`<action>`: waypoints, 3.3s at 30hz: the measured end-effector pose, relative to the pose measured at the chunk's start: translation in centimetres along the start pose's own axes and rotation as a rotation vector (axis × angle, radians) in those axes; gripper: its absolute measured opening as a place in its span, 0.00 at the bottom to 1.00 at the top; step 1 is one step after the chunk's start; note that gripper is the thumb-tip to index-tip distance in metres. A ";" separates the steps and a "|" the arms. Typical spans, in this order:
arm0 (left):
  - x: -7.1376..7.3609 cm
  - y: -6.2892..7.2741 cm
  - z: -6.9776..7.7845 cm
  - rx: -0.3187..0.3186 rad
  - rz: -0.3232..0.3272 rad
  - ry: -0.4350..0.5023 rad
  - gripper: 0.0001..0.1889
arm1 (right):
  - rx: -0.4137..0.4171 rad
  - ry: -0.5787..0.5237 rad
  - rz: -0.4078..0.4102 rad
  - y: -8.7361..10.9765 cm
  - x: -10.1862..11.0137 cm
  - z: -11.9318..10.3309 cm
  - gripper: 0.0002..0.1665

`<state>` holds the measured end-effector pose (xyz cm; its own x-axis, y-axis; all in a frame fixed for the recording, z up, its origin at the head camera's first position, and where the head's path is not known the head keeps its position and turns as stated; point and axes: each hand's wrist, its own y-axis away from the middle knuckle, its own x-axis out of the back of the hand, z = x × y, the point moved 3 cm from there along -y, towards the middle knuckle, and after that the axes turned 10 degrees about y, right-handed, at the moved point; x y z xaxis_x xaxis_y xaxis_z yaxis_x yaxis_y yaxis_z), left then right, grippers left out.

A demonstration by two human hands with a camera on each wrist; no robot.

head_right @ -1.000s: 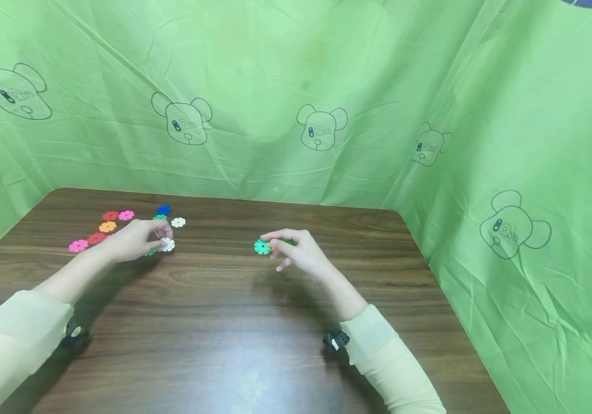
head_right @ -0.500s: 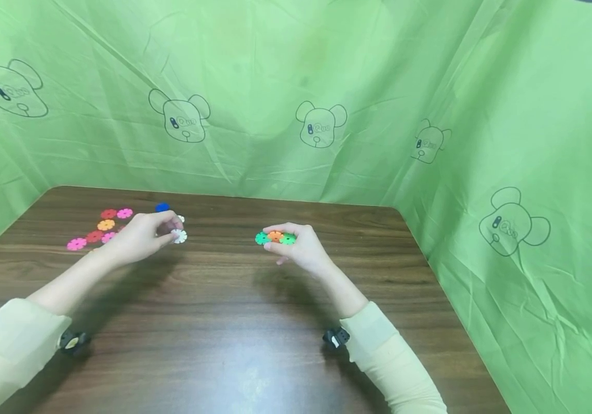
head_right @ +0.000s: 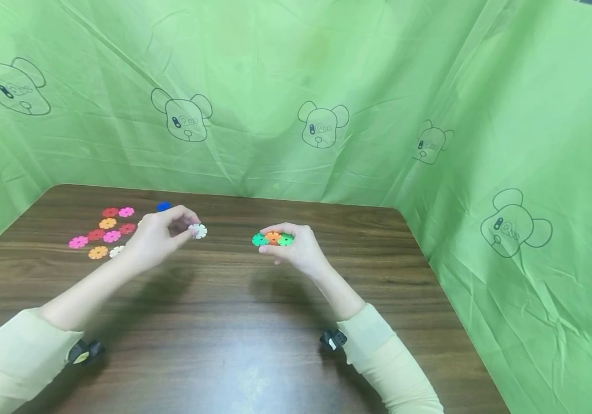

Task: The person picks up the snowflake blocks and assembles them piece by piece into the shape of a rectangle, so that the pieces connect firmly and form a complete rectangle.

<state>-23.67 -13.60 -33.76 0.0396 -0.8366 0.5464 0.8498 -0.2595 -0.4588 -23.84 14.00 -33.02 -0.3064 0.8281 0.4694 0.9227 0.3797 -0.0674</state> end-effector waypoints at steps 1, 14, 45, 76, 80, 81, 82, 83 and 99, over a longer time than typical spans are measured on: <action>-0.1 0.0 0.3 -0.008 0.009 0.004 0.05 | 0.001 0.000 0.005 0.0 0.0 0.0 0.20; -1.8 0.2 2.6 -0.076 0.091 0.091 0.06 | 0.119 -0.053 0.026 -0.1 -0.6 -0.8 0.15; -5.2 0.5 3.1 -0.132 0.103 0.242 0.06 | 0.172 0.036 -0.066 -0.1 -2.1 -1.1 0.16; -5.5 0.9 4.3 -0.183 0.208 0.287 0.06 | 0.165 -0.062 -0.049 0.5 -1.4 -1.9 0.15; -5.6 1.1 4.3 -0.175 0.222 0.287 0.06 | 0.147 -0.078 -0.048 0.2 -1.5 -0.8 0.15; -5.7 1.1 4.3 -0.172 0.223 0.289 0.06 | 0.144 -0.077 -0.047 0.1 -1.5 -0.5 0.15; -5.7 1.1 4.3 -0.169 0.224 0.289 0.06 | 0.139 -0.074 -0.045 -0.1 -1.6 -0.1 0.15; -5.7 1.2 4.3 -0.168 0.223 0.289 0.06 | 0.138 -0.074 -0.044 -0.2 -1.6 0.2 0.15; -5.9 1.8 4.1 -0.187 0.277 0.292 0.06 | 0.175 -0.092 -0.020 0.2 -2.3 0.2 0.14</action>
<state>-20.25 -7.17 -34.89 0.0796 -0.9812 0.1759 0.7173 -0.0662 -0.6936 -23.01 12.18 -34.28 -0.3518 0.8507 0.3905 0.8640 0.4556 -0.2143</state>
